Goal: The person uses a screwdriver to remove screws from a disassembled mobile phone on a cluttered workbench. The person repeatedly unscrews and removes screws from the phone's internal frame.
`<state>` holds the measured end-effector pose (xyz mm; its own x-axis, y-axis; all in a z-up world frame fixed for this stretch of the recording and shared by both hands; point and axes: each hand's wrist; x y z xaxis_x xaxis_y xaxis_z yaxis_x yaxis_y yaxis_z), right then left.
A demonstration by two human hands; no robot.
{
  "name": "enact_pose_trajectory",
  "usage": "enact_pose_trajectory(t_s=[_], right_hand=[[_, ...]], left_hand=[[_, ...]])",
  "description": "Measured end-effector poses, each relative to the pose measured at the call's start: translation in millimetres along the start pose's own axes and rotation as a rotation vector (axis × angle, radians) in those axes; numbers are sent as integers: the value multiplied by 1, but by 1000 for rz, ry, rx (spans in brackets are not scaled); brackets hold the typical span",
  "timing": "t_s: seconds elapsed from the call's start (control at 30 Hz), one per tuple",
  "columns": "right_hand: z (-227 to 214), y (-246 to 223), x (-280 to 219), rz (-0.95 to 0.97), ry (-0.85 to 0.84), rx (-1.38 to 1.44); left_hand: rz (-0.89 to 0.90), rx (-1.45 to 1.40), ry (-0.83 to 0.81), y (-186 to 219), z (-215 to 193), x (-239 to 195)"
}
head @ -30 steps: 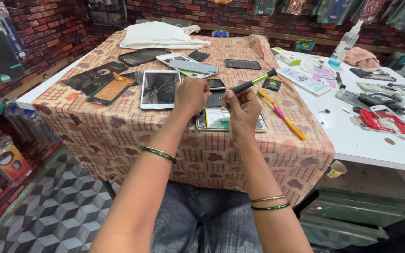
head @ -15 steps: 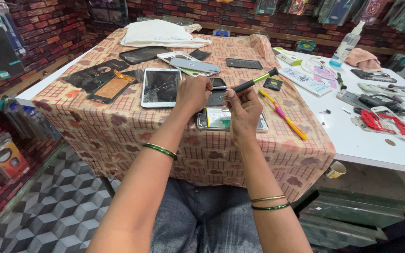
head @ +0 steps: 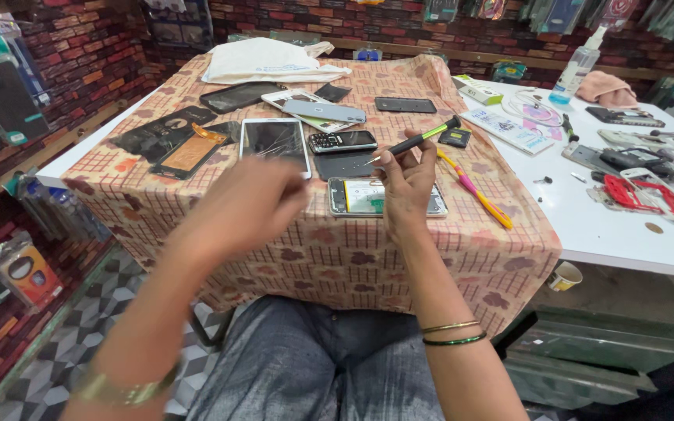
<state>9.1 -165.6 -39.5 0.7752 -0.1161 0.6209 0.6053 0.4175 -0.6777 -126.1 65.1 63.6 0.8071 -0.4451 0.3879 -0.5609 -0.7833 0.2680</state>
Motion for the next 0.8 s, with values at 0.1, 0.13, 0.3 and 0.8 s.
enact_pose_trajectory(t_s=[0.1,0.13,0.3,0.8], right_hand=[[0,2,1,19,-24,-51],[0,2,2,20,-58,-81],[0,1,4,127,-196,-179],[6,-7,4,158,-259,-260]], left_hand=[[66,36,-304,28,-40,-84],[83,47,-379,39,-49,-105],[28,53,-412,59,-62,-99],[-17,-10,-302,67,-78,-156]])
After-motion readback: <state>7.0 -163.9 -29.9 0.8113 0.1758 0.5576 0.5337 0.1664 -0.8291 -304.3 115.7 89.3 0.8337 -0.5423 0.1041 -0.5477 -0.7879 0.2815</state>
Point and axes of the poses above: each hand's wrist, its own x-axis towards the middle knuckle, its own z-axis out of the palm, y = z × x, and after that the axes turned 7 degrees about -y, right-handed
